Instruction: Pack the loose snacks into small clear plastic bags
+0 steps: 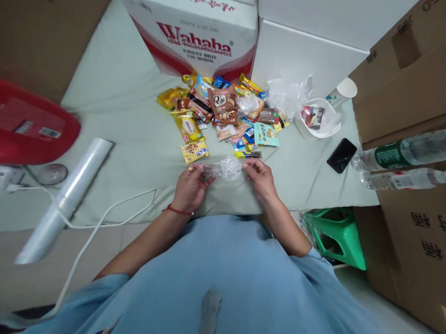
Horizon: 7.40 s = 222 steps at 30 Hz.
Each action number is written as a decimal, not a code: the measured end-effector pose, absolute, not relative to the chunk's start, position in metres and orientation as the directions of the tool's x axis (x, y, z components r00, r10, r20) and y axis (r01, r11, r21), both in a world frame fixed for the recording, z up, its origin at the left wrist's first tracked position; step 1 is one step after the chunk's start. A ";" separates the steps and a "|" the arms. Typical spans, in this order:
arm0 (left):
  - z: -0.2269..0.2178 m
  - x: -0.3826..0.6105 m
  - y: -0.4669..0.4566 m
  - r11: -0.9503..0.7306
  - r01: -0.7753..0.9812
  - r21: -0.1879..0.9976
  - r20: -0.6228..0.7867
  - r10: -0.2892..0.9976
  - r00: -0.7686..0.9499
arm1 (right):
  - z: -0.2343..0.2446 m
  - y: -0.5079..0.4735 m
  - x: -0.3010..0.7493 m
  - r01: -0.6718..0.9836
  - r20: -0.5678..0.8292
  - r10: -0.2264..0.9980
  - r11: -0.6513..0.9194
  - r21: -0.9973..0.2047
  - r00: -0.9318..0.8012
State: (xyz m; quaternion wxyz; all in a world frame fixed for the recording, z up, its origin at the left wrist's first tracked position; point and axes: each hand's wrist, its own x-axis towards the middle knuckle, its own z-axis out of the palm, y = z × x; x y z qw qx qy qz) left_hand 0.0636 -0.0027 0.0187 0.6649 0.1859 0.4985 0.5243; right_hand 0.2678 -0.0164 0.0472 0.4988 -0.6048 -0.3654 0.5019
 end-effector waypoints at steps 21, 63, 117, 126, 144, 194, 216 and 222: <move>0.026 0.076 0.017 0.162 -0.414 0.896 -0.321 0.881 -0.348 | 0.072 -0.038 0.288 -0.241 -0.141 0.935 -0.062 -0.969 0.325; 0.012 0.042 0.000 0.094 -0.204 0.975 -0.158 0.932 -0.326 | 0.038 -0.043 0.307 0.231 -0.052 0.883 -0.179 -0.956 0.467; 0.006 0.011 -0.027 -0.392 0.852 0.346 0.103 0.919 0.381 | 0.079 0.017 0.342 0.844 0.221 0.969 0.211 -0.494 -0.113; 0.004 0.008 -0.027 -0.406 0.839 0.362 0.074 0.910 0.409 | 0.114 0.212 0.246 0.963 0.073 0.977 0.211 -0.167 -0.202; 0.003 0.013 -0.025 -0.395 0.855 0.336 0.012 0.910 0.415 | 0.044 -0.050 0.257 0.802 0.047 0.828 0.553 -0.224 -0.558; 0.027 -0.013 -0.022 -0.415 0.756 0.506 0.458 0.872 0.172 | 0.075 0.041 0.287 0.923 -0.047 0.949 0.291 -0.253 -0.312; 0.023 0.056 -0.025 -0.418 0.854 0.310 0.083 0.907 0.413 | 0.092 0.063 0.257 0.888 -0.040 0.907 0.401 -0.224 -0.420; 0.014 0.046 -0.018 -0.416 0.814 0.406 -0.004 0.890 0.456 | 0.094 -0.004 0.236 0.823 -0.266 0.786 0.486 -0.293 -0.558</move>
